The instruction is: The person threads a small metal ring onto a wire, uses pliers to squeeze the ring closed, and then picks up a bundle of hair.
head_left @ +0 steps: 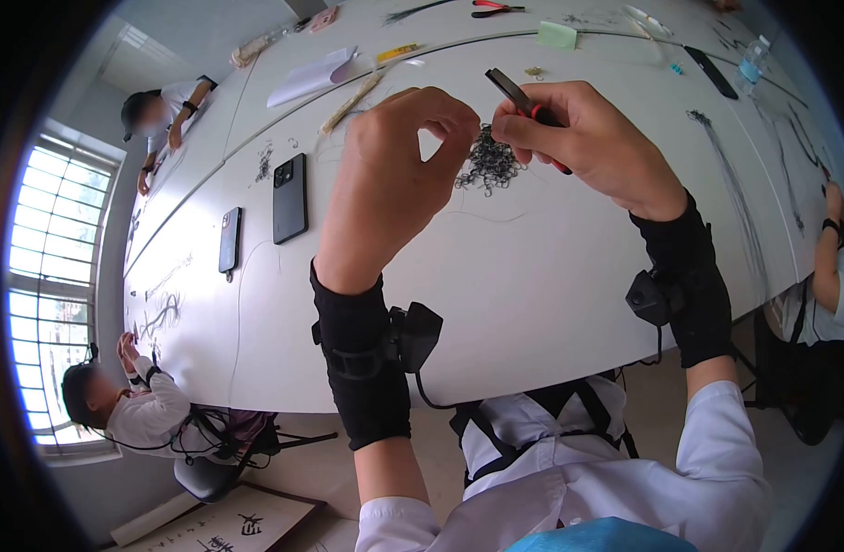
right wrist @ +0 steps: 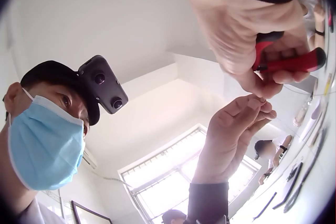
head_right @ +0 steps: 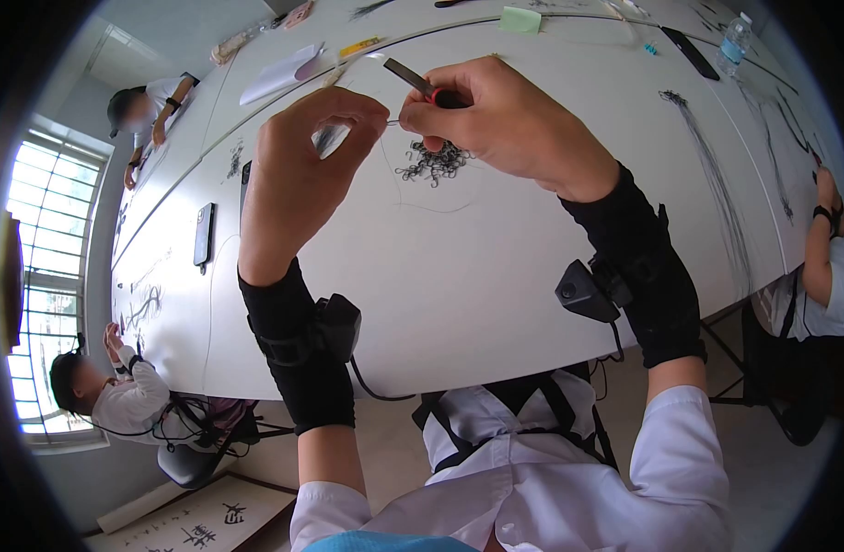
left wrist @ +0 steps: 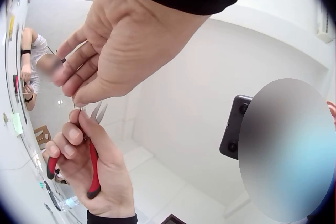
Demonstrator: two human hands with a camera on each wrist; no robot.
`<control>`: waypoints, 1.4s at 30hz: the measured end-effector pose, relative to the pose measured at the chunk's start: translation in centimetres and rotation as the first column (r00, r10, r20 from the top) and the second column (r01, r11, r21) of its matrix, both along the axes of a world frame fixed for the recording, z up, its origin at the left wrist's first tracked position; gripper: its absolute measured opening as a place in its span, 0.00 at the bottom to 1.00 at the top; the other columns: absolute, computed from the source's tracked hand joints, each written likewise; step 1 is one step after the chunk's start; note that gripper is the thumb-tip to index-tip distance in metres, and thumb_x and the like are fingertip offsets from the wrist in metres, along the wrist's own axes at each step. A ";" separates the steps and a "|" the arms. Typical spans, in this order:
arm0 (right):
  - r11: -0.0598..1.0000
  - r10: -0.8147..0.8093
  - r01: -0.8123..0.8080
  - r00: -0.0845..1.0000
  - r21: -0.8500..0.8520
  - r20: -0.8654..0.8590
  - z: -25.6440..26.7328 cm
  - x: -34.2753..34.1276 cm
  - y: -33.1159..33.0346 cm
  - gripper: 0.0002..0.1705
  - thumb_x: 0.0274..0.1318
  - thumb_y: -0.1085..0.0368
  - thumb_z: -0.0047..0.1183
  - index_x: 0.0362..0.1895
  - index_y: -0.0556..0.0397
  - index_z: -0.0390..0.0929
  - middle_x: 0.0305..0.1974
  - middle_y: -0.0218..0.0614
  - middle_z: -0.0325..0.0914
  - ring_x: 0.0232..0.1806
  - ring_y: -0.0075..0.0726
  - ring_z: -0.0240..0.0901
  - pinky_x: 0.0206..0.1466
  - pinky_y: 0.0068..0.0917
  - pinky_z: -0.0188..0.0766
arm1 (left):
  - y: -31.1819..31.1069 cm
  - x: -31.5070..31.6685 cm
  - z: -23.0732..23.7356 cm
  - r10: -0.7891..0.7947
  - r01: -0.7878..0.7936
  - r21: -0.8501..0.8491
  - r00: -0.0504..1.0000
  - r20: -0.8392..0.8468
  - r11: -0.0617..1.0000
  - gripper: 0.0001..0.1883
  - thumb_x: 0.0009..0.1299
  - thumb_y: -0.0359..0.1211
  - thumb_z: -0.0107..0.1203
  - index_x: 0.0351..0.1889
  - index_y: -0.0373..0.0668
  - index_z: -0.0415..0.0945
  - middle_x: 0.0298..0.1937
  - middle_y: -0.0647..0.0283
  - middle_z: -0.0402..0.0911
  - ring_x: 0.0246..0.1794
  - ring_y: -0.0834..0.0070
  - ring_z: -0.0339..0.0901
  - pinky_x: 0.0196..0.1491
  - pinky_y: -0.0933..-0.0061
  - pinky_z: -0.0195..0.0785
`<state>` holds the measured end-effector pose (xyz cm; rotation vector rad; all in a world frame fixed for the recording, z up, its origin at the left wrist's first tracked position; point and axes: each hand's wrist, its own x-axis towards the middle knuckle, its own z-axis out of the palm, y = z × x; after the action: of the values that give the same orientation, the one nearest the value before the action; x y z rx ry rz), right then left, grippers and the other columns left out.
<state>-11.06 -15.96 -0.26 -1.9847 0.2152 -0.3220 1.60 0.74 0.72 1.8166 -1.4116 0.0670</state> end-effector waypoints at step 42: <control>0.999 -0.024 0.017 0.965 0.027 0.260 -0.1 -0.2 -0.4 0.19 0.67 0.51 0.58 0.41 0.56 0.83 0.25 0.25 0.75 0.29 0.18 0.69 0.37 0.19 0.65 | -0.6 -0.6 0.2 -0.082 0.012 -0.160 0.895 -0.438 0.987 0.05 0.64 0.26 0.64 0.34 0.31 0.82 0.31 0.62 0.86 0.32 0.79 0.83 0.43 0.78 0.77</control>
<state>-11.25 -16.40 -0.34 -1.8940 0.0710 -0.5865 0.96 0.15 0.89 1.5449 -1.0897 -0.2462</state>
